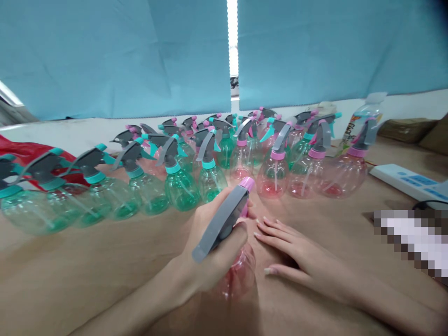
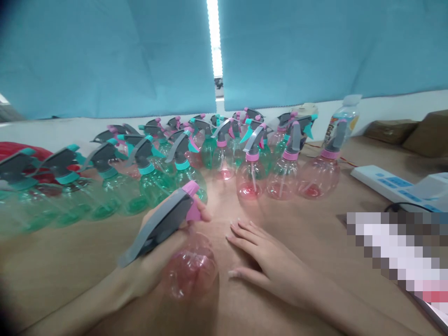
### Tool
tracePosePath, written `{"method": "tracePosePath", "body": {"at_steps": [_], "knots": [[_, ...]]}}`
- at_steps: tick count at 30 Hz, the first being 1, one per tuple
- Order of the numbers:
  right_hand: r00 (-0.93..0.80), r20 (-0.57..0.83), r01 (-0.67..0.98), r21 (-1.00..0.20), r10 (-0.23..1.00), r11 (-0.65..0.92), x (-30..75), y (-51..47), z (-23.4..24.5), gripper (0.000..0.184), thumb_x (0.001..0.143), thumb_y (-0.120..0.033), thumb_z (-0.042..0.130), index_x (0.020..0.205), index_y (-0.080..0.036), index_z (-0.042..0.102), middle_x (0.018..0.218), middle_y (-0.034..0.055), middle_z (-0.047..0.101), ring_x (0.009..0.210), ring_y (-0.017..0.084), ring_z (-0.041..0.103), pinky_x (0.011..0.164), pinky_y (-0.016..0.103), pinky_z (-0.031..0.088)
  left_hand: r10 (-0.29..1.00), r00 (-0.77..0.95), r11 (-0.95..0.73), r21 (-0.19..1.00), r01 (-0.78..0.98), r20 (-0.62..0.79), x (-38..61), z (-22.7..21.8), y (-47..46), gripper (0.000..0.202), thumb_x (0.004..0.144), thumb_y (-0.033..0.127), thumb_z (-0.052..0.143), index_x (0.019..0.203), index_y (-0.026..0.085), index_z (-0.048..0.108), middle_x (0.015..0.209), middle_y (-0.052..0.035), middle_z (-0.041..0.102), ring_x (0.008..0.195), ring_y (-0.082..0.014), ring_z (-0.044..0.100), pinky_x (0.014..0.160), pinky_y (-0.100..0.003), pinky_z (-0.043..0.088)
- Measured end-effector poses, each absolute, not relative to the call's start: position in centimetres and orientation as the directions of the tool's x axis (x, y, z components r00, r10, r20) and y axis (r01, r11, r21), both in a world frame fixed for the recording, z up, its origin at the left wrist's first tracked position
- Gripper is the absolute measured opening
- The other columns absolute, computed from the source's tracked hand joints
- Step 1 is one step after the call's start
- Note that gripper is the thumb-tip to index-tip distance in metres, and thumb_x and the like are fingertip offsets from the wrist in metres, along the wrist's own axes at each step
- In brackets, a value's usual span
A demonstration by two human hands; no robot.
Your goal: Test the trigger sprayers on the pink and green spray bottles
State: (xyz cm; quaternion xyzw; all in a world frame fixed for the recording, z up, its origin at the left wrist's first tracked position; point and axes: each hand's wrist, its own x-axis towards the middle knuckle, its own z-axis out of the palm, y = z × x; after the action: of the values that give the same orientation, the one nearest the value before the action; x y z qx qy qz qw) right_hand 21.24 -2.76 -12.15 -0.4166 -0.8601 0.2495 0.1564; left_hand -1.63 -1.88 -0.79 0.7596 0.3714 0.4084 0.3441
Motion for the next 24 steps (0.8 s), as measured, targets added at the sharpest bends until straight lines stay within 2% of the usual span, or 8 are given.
{"method": "tracePosePath", "body": {"at_steps": [5, 11, 18, 24], "knots": [[-0.609, 0.069, 0.641, -0.545, 0.790, 0.541, 21.19, -2.76, -12.07, 0.065, 0.094, -0.058, 0.052, 0.150, -0.032, 0.034, 0.159, 0.0018, 0.029, 0.146, 0.030, 0.021, 0.118, 0.054, 0.021, 0.868, 0.355, -0.460, 0.834, 0.305, 0.348, -1.48, -1.52, -1.87, 0.032, 0.076, 0.017, 0.049, 0.105, 0.024, 0.059, 0.079, 0.0018, 0.055, 0.061, -0.0142, 0.049, 0.062, -0.030, 0.044], [-0.612, 0.037, 0.661, -0.524, 0.790, 0.537, 21.14, -2.72, -11.90, 0.066, 0.094, -0.060, 0.050, 0.150, -0.031, 0.033, 0.159, 0.0014, 0.027, 0.147, 0.029, 0.020, 0.119, 0.052, 0.021, 0.888, 0.333, -0.412, 0.869, 0.274, 0.316, -1.38, -1.52, -1.75, 0.036, 0.073, 0.014, 0.052, 0.107, 0.023, 0.058, 0.081, 0.0011, 0.059, 0.069, -0.0163, 0.057, 0.066, -0.031, 0.049], [-0.610, 0.026, 0.674, -0.508, 0.792, 0.536, 21.09, -2.79, -11.56, 0.066, 0.094, -0.061, 0.048, 0.150, -0.030, 0.034, 0.159, 0.0018, 0.028, 0.147, 0.028, 0.020, 0.119, 0.052, 0.021, 0.882, 0.349, -0.416, 0.871, 0.261, 0.316, -1.22, -1.31, -1.66, 0.034, 0.072, 0.013, 0.052, 0.104, 0.022, 0.062, 0.080, 0.0017, 0.060, 0.056, -0.0119, 0.050, 0.057, -0.029, 0.047], [-0.607, 0.033, 0.672, -0.513, 0.794, 0.535, 21.09, -2.81, -11.63, 0.066, 0.093, -0.060, 0.050, 0.150, -0.030, 0.034, 0.158, 0.0022, 0.029, 0.146, 0.029, 0.021, 0.118, 0.052, 0.022, 0.870, 0.347, -0.436, 0.875, 0.212, 0.349, -1.24, -1.73, -1.57, 0.031, 0.074, 0.017, 0.050, 0.103, 0.023, 0.060, 0.081, 0.0006, 0.061, 0.067, -0.0161, 0.058, 0.064, -0.030, 0.049]]}}
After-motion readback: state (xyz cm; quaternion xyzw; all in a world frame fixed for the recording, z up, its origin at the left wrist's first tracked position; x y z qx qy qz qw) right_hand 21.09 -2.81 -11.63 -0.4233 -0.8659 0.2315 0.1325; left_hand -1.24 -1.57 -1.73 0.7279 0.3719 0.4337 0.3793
